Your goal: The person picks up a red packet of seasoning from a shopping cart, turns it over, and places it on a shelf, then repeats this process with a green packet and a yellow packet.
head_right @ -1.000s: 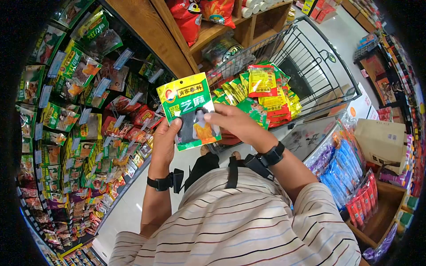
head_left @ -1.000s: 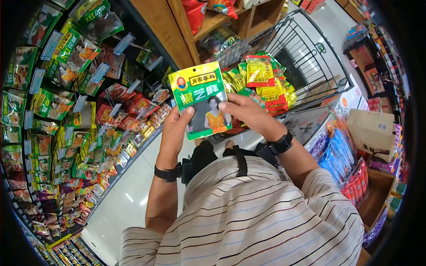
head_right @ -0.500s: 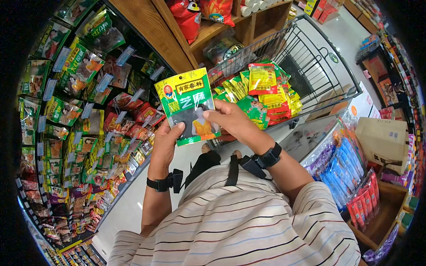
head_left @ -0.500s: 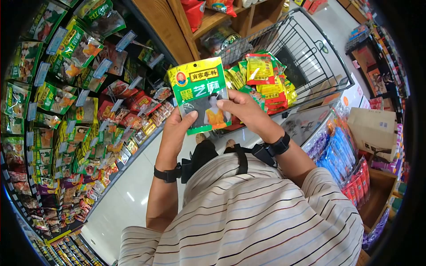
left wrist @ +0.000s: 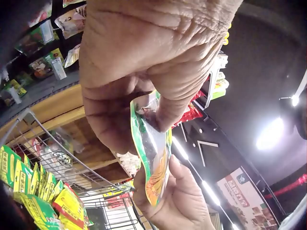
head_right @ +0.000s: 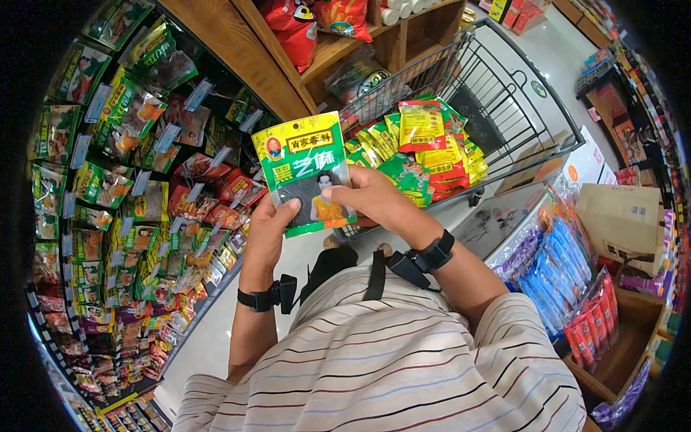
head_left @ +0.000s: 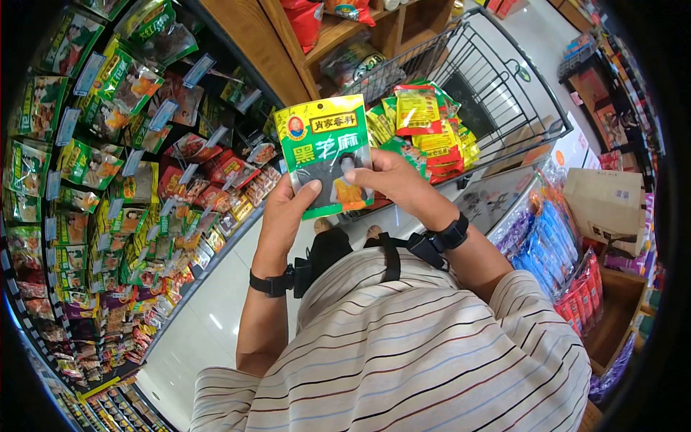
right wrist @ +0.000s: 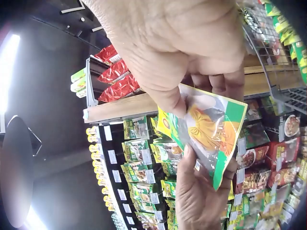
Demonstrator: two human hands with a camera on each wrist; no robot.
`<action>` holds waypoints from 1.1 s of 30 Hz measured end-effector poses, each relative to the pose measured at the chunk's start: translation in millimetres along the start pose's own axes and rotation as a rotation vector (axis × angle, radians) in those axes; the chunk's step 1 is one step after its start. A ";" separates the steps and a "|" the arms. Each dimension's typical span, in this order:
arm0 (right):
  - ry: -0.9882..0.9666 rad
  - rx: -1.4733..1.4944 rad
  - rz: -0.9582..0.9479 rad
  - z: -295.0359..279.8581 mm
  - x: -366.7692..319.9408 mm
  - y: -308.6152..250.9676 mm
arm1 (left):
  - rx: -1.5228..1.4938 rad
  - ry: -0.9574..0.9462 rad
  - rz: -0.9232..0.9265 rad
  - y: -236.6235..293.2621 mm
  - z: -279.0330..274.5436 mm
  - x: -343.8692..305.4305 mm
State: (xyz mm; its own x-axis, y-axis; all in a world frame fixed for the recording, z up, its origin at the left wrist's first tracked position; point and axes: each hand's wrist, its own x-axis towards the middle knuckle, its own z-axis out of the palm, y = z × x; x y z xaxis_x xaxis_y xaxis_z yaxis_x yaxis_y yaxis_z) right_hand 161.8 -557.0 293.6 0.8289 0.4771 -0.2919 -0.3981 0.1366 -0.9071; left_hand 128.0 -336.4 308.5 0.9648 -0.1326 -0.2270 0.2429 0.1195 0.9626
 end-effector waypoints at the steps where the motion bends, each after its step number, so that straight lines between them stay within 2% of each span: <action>1: -0.005 0.009 -0.015 1.1 -0.4 0.1 | -0.002 -0.002 -0.003 0.9 1.4 0.1; 9: -0.003 0.080 -0.031 10.6 1.0 -1.9 | 0.017 -0.011 -0.021 5.0 -0.5 0.6; 21: 0.005 -0.005 -0.064 22.0 19.2 18.8 | -0.067 0.074 0.004 -9.9 -21.1 -1.1; 24: -0.003 0.036 -0.017 25.3 20.7 14.4 | -0.075 0.081 0.016 -11.9 -24.5 -1.8; 27: 0.000 -0.103 0.067 22.8 24.3 5.7 | -0.073 0.103 0.014 -15.1 -28.9 -2.1; 30: -0.003 -0.124 0.070 27.1 26.2 -0.1 | -0.115 0.104 -0.006 -15.2 -31.3 -2.0; 33: 0.003 -0.097 -0.024 27.6 36.3 17.2 | -0.100 0.162 0.016 -22.3 -34.2 1.2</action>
State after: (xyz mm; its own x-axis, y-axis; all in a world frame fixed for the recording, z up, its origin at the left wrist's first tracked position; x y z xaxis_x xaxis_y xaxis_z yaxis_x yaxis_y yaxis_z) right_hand 174.1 -513.4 275.7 0.8389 0.4722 -0.2707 -0.3385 0.0633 -0.9388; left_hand 127.2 -305.5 281.7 0.9703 0.0290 -0.2403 0.2284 0.2188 0.9487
